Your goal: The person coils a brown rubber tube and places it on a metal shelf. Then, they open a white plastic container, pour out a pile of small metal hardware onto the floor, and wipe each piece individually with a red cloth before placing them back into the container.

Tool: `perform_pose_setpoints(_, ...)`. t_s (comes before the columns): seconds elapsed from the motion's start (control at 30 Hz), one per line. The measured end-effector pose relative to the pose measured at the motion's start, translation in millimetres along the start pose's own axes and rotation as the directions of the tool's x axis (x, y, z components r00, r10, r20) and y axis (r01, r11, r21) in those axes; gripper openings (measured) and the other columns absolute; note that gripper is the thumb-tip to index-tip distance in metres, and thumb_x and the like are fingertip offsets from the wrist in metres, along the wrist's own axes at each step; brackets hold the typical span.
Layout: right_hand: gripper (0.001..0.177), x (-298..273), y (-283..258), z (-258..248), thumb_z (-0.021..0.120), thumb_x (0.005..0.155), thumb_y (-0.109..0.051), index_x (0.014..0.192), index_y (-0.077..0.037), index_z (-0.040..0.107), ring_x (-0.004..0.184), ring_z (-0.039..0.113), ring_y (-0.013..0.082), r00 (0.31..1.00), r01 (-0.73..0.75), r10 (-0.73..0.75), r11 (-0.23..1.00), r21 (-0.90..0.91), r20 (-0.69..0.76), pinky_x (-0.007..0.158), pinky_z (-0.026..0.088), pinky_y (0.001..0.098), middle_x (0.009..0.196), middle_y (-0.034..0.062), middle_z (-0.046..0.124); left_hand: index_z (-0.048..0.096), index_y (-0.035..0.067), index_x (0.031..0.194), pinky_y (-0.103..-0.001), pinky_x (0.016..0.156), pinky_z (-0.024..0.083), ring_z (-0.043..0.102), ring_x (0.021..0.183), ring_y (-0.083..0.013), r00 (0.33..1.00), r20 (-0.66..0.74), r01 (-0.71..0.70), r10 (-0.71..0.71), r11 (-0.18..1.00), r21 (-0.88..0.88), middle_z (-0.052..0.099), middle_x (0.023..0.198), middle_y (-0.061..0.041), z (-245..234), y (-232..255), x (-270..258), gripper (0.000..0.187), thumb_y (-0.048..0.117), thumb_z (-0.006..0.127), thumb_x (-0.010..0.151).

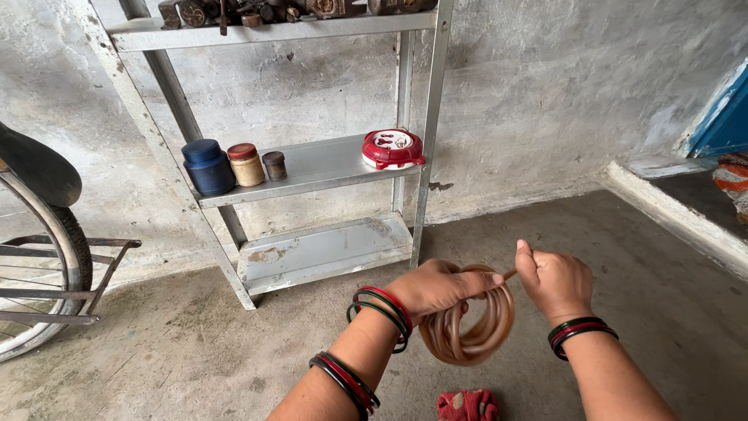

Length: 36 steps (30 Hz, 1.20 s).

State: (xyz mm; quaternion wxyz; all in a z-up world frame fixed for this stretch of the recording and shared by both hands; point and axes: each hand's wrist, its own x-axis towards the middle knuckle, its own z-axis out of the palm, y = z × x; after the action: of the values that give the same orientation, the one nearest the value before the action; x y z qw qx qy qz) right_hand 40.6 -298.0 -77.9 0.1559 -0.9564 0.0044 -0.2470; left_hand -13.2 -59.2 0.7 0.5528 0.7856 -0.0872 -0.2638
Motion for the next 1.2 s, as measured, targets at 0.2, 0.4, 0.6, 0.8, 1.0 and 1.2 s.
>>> perform_pose_setpoints(0.2, 0.060, -3, -19, -14, 0.054, 0.096, -0.054, 0.051, -0.016, 0.065, 0.040, 0.050, 0.0260, 1.000, 0.022, -0.022, 0.999, -0.031, 0.006, 0.045, 0.040, 0.0409, 0.045, 0.0059, 0.055, 0.069, 0.003, 0.114, -0.042, 0.082, 0.064, 0.078, 0.095, -0.0310, 0.923, -0.372, 0.147, -0.103, 0.985, 0.093, 0.075, 0.100, -0.019, 6, -1, -4, 0.067, 0.061, 0.072, 0.081)
perform_pose_setpoints(0.4, 0.053, -11, -70, -9, 0.054, 0.100, -0.047, 0.057, -0.016, 0.063, 0.039, 0.052, 0.0217, 0.961, 0.236, -0.242, 0.970, 0.057, 0.134, 0.044, 0.041, 0.0362, 0.045, 0.0034, 0.057, 0.073, 0.002, 0.106, -0.040, 0.082, 0.060, 0.077, 0.091, -0.0300, 0.756, -0.655, 0.157, -0.005, 0.972, 0.174, 0.076, 0.096, -0.019, -11, -23, -3, 0.063, 0.061, 0.071, 0.083)
perform_pose_setpoints(0.6, 0.033, -34, -112, 3, 0.053, 0.101, -0.036, 0.082, -0.010, 0.062, 0.061, 0.066, 0.0279, 0.954, 0.246, -0.279, 0.938, 0.245, 0.110, 0.056, 0.052, 0.0416, 0.073, 0.0076, 0.070, 0.071, 0.000, 0.102, -0.041, 0.082, 0.058, 0.074, 0.093, -0.0330, 0.617, -0.787, 0.135, 0.014, 0.983, 0.123, 0.076, 0.097, -0.019, -20, -36, 7, 0.064, 0.061, 0.074, 0.082)
perform_pose_setpoints(0.8, 0.021, -35, -141, -20, 0.054, 0.099, -0.021, 0.109, -0.004, 0.061, 0.076, 0.071, 0.0325, 0.957, 0.282, -0.289, 0.949, 0.142, 0.031, 0.066, 0.057, 0.0435, 0.088, 0.0155, 0.071, 0.064, -0.006, 0.103, -0.036, 0.076, 0.062, 0.077, 0.085, -0.0246, 0.677, -0.734, -0.072, -0.055, 0.987, -0.140, 0.076, 0.094, -0.018, -28, -25, 18, 0.062, 0.040, 0.090, 0.070)
perform_pose_setpoints(1.0, 0.023, -38, -161, -34, 0.060, 0.091, -0.016, 0.111, -0.005, 0.065, 0.086, 0.070, 0.0292, 0.951, 0.309, -0.307, 0.946, -0.100, 0.033, 0.071, 0.059, 0.0397, 0.092, 0.0140, 0.070, 0.066, -0.007, 0.110, -0.035, 0.076, 0.062, 0.074, 0.084, -0.0208, 0.809, -0.571, -0.302, -0.139, 0.735, -0.607, 0.076, 0.101, -0.014, -32, -31, 25, 0.056, 0.023, 0.091, 0.070)
perform_pose_setpoints(1.2, 0.023, -22, -156, -56, 0.060, 0.098, -0.031, 0.103, -0.012, 0.071, 0.095, 0.069, 0.0224, 0.945, 0.225, -0.234, 0.972, 0.068, 0.228, 0.087, 0.059, 0.0385, 0.097, 0.0067, 0.073, 0.064, -0.005, 0.110, -0.037, 0.074, 0.063, 0.074, 0.082, -0.0215, 0.834, -0.547, -0.356, -0.063, 0.697, -0.623, 0.076, 0.096, -0.013, -46, -30, 24, 0.046, 0.007, 0.086, 0.071)
